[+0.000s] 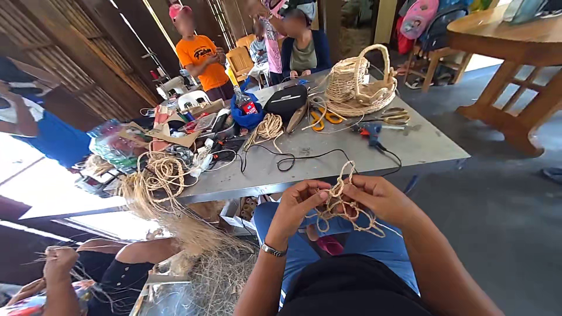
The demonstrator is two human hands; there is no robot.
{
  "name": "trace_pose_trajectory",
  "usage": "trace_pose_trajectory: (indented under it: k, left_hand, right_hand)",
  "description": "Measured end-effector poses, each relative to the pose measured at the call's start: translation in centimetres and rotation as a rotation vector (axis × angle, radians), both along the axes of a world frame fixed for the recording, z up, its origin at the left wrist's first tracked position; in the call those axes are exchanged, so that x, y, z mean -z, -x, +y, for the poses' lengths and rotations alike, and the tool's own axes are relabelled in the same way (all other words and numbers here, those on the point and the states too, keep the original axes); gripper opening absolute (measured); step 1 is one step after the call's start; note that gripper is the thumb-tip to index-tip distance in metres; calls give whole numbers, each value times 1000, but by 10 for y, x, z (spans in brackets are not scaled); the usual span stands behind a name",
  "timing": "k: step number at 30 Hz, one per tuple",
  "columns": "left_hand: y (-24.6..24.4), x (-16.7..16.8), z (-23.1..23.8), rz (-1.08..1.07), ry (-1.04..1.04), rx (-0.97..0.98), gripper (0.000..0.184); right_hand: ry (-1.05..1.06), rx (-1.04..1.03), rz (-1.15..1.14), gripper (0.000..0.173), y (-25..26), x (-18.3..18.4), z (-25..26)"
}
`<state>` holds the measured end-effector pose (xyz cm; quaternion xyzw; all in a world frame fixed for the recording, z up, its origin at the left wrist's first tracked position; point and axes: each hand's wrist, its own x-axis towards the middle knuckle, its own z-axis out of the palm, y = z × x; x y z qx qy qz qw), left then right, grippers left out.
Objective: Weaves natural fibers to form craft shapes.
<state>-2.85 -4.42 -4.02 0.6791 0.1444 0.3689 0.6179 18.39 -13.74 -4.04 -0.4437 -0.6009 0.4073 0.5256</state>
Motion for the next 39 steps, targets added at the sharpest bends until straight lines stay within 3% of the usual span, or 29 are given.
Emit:
trace_pose_trajectory:
  k: [3,7,11,19,23,25,27,30,35,39]
  left_hand:
    - [2,1,1,23,-176,-115,14]
    - [-8,10,-7,-106,-420,-383,14]
    - [-17,15,-12,-161,-429,-459,13]
    - [-11,19,-9,-194,-230,-224,20]
    - [-8,4,-7,-139,-312,-117,42]
    - [-6,-1,-4,-73,-403,-78,35]
    - [-2,-5,-2,4,-501,-63,27]
    - [1,-9,-3,76,-550,-52,31]
    - [0,-7,-2,-17,-367,-63,47]
    - [0,-6,4,-92,-317,-92,50]
  right_hand:
    - [21,14,0,25,1,-1,-2]
    - [83,0,154,24,7,-5,0]
    - [109,-31,228,24,13,-6,3]
    - [109,42,189,23,16,-10,5]
    - [80,47,151,23,11,-14,8]
    - [58,59,115,24,8,-19,6]
    - [43,79,76,24,8,-22,4]
    - [27,95,23,23,9,-25,3]
    - [-19,154,-74,23,8,-27,3]
    - [-18,132,-7,43,-2,-32,1]
